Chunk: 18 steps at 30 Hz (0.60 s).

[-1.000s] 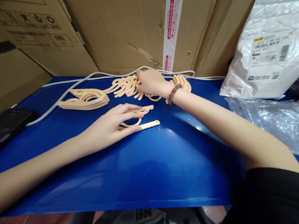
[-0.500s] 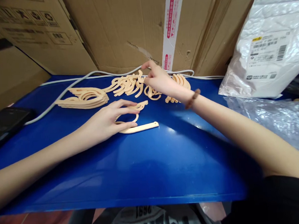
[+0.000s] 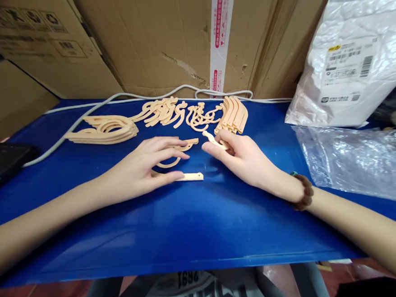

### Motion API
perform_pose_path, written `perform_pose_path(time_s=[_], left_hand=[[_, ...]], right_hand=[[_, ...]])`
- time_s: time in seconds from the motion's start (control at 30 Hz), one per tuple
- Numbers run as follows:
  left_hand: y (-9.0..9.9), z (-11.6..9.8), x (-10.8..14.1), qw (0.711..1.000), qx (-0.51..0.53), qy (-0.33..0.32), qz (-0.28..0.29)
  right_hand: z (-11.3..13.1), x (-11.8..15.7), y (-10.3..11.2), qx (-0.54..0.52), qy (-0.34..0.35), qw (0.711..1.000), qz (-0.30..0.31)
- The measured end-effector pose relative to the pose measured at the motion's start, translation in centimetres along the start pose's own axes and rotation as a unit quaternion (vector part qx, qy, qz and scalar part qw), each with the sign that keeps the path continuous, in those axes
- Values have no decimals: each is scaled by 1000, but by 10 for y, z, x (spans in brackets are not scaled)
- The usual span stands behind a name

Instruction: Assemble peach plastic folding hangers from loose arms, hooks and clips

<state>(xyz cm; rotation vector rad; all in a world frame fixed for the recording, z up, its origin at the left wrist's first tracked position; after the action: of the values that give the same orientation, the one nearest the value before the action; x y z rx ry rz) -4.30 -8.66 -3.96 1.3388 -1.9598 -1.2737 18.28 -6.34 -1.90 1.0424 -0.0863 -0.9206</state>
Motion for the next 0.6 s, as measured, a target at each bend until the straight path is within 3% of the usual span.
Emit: perform_pose_path(time_s=[0.2,0.37,0.6], left_hand=[[-9,-4,1,997,-7,-24,67],[-11,-5,-2,998,4,-18,54],[-8,-6,-1,999,46,-15,17]], right_hand=[[3,1,-1,118,51,990,63],[-5,3,-8,250,102,958,97],[-3,3,-10,187,86,975,89]])
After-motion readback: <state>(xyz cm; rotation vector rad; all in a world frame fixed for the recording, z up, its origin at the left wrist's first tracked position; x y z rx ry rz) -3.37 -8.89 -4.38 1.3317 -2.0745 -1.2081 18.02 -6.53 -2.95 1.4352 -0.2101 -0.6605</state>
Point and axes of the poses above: each hand's wrist, its own x-axis away from the middle knuckle, its own y-axis out of the back of the hand, z = x × y, the point moved 3 cm from there along -x, towards the middle knuckle, and after that the axes turned 15 degrees about y, right-handed, at the moved point
